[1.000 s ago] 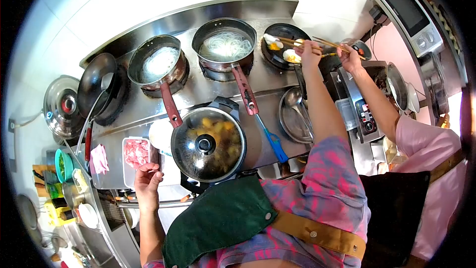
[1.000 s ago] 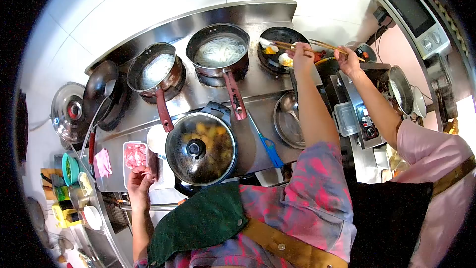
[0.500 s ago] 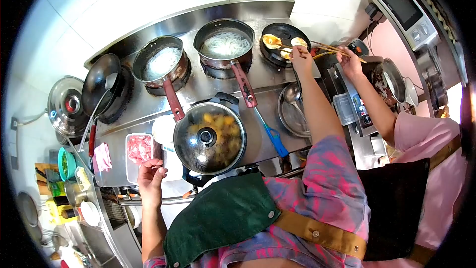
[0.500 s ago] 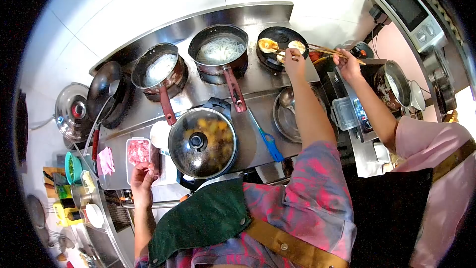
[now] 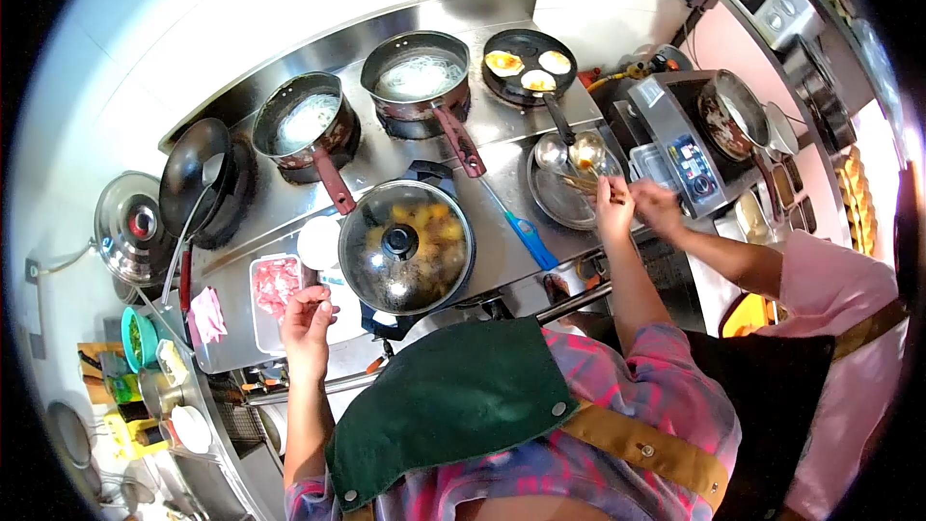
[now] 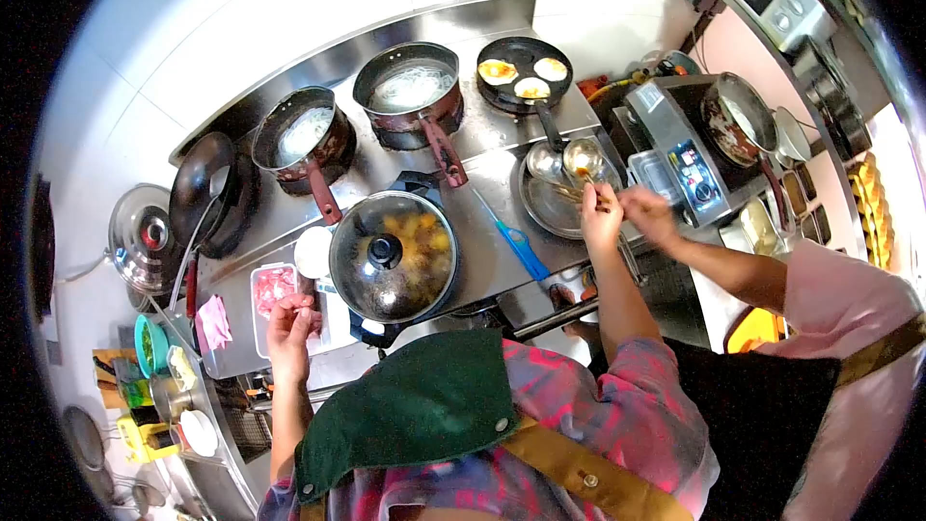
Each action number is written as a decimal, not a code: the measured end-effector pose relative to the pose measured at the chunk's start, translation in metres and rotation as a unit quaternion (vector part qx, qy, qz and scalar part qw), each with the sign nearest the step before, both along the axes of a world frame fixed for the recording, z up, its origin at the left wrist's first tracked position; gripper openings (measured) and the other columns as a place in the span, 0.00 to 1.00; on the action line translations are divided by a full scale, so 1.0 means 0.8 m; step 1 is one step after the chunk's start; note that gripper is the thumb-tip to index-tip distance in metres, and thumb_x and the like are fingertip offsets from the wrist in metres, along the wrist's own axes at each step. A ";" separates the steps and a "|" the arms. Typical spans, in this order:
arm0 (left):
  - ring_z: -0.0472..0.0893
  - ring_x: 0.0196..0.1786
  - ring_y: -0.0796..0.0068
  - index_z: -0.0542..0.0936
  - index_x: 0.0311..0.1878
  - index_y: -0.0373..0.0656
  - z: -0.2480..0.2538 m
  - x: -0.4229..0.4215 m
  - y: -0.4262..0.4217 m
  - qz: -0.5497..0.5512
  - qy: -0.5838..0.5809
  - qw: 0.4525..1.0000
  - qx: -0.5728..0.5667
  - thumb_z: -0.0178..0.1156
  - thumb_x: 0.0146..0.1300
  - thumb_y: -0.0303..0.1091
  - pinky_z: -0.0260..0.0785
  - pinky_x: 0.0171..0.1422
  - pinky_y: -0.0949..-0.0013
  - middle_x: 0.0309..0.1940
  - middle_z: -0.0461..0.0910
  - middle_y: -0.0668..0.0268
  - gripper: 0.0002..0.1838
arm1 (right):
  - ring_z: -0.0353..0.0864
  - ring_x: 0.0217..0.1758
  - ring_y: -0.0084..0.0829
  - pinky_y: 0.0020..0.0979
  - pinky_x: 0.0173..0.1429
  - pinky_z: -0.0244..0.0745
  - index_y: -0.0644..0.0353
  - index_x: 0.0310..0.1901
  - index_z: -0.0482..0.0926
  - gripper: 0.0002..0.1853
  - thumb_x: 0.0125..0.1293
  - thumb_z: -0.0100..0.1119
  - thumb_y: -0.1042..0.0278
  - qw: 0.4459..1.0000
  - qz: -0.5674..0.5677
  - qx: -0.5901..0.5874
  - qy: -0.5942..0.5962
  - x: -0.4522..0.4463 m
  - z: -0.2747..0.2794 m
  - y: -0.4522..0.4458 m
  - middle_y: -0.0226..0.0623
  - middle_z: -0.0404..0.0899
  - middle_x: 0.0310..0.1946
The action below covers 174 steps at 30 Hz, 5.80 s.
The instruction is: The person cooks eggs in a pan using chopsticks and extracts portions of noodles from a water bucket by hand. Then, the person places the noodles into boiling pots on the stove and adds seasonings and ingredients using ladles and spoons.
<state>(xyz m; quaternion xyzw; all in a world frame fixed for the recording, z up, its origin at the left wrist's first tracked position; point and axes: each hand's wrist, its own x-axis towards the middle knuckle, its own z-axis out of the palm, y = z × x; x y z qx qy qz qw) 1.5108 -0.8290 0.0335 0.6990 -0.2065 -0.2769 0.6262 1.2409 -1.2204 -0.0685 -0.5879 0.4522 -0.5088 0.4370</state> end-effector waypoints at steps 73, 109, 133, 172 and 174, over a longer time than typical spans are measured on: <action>0.74 0.33 0.79 0.71 0.42 0.39 -0.089 -0.241 -0.261 -0.247 0.081 0.959 0.114 0.54 0.57 0.29 0.66 0.37 0.78 0.33 0.74 0.67 0.10 | 0.76 0.43 0.40 0.34 0.48 0.68 0.59 0.43 0.68 0.20 0.49 0.55 0.61 0.762 0.264 0.021 0.591 -0.109 -0.055 -0.078 0.46 0.76 0.37; 0.70 0.25 0.80 0.69 0.39 0.38 -0.047 -0.323 -0.361 -0.383 0.286 0.874 -0.089 0.49 0.50 0.22 0.64 0.31 0.80 0.25 0.72 0.65 0.10 | 0.75 0.37 0.34 0.31 0.42 0.71 0.63 0.39 0.75 0.14 0.51 0.57 0.66 0.959 -0.191 -0.012 0.210 -0.348 0.152 -0.008 0.45 0.75 0.35; 0.71 0.30 0.81 0.70 0.45 0.35 0.003 -0.468 -0.382 -0.377 0.249 0.884 0.121 0.54 0.47 0.28 0.61 0.35 0.81 0.26 0.72 0.67 0.18 | 0.72 0.33 0.21 0.21 0.33 0.70 0.61 0.50 0.66 0.19 0.62 0.49 0.60 0.937 0.194 0.217 -0.190 -0.385 0.091 -0.120 0.31 0.72 0.35; 0.62 0.17 0.82 0.55 0.61 0.36 0.038 -0.592 -0.608 -0.584 0.406 0.690 0.136 0.48 0.45 0.23 0.53 0.17 0.81 0.28 0.65 0.63 0.34 | 0.76 0.34 0.34 0.27 0.40 0.70 0.67 0.37 0.73 0.10 0.53 0.47 0.86 0.957 -0.105 -0.225 0.154 -0.642 0.061 -0.096 0.43 0.74 0.32; 0.62 0.15 0.82 0.55 0.61 0.36 0.043 -0.600 -0.614 -0.568 0.439 0.681 0.144 0.47 0.45 0.22 0.53 0.15 0.80 0.28 0.64 0.62 0.34 | 0.76 0.36 0.36 0.27 0.41 0.70 0.64 0.39 0.73 0.12 0.52 0.49 0.85 0.964 -0.075 -0.180 0.182 -0.648 0.046 -0.106 0.43 0.75 0.34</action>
